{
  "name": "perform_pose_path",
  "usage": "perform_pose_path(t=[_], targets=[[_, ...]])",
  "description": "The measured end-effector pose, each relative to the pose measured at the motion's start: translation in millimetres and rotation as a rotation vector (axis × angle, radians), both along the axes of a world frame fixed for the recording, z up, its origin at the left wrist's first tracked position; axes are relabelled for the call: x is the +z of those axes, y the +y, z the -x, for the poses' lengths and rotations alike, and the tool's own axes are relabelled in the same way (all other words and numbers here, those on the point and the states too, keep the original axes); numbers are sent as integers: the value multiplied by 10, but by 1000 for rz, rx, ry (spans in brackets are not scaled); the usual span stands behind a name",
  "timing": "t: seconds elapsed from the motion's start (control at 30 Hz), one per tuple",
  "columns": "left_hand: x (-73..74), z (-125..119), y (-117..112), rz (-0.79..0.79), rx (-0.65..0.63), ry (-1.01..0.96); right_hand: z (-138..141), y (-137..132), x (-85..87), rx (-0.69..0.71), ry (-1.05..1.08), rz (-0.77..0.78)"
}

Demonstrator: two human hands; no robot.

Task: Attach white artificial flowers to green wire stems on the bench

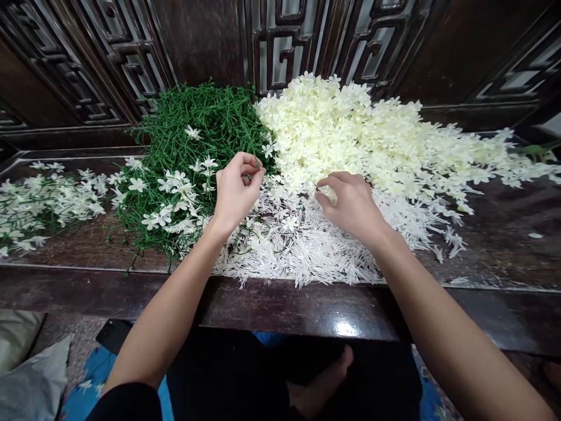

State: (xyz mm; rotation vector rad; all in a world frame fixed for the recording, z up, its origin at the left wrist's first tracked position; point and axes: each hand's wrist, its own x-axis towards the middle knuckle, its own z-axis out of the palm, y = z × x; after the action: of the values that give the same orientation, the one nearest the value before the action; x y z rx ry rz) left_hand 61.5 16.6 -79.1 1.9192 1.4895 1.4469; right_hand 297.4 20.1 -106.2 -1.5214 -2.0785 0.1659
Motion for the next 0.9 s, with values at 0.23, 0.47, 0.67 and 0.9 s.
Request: perform_pose_path(t=[0.23,0.47,0.67,0.9], targets=[[-24,-43,-5,215,-199,-267,27,-9,-55,69,94,72],[-64,-127,-49,401,-372,-455,58,5,16,80,221,5],[3,-168,-99,499,-456,-449,71,-11,81,57,347,18],[-70,-194,-86,530,-463,-443,104,-51,208,78,624,169]])
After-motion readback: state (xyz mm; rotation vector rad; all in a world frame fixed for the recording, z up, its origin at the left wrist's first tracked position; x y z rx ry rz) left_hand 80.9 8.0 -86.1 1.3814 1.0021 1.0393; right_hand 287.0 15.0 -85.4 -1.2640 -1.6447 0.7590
